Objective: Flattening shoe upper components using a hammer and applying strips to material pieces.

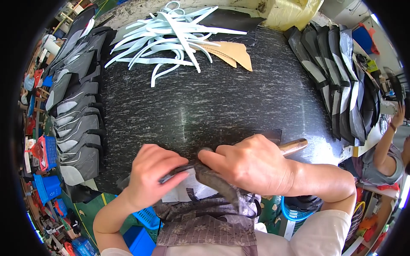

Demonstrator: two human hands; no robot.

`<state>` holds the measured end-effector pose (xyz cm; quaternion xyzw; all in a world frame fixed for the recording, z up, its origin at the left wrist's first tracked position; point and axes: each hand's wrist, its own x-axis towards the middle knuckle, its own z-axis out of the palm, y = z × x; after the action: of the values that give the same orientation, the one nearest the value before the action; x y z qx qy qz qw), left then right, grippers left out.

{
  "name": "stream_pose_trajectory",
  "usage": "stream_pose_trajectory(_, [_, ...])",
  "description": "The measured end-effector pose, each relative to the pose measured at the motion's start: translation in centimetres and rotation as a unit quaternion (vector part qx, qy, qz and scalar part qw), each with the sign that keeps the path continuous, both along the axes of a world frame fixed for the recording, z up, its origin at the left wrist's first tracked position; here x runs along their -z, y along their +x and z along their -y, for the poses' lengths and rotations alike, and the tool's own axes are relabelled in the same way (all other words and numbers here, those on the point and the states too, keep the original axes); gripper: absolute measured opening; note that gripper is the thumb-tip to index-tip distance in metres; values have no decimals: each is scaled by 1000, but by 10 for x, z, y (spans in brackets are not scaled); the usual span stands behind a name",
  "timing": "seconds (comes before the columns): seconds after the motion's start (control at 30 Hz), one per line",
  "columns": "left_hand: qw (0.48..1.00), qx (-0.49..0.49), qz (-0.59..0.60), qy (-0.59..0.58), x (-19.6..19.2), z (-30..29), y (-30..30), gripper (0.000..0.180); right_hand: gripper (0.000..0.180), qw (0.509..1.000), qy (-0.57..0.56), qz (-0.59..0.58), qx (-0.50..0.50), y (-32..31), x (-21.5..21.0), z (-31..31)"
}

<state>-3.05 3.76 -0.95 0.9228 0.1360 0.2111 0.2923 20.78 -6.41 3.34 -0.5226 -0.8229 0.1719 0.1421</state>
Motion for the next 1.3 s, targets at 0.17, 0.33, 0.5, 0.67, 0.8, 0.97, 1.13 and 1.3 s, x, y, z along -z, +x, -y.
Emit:
stream_pose_trajectory(0.17, [997,-21,-18,77,3,12,-19,26,30,999,21,-20,20,-4,-11,-14])
stream_pose_trajectory(0.33, [988,-10,11,156,14,17,-21,27,25,1000,22,-1,-4,-12,-8,-20])
stream_pose_trajectory(0.5, [993,-32,33,109,9,10,-28,26,15,1000,-10,-2,-6,-26,-7,-19])
stream_pose_trajectory(0.67, [994,-44,9,95,11,13,-37,27,16,999,20,-26,-10,-32,-9,-25])
stream_pose_trajectory(0.8, [987,-32,12,158,12,17,-40,25,14,999,32,6,-36,-43,-13,-31])
stream_pose_trajectory(0.97, [992,-15,39,122,15,12,-43,25,12,995,0,61,-74,-53,-16,-31])
stream_pose_trajectory(1.13, [996,-24,34,79,12,8,-48,26,11,995,-6,68,-68,-59,-19,-31])
stream_pose_trajectory(1.3, [996,-28,18,78,7,5,-60,29,8,997,3,50,-65,-65,-22,-38])
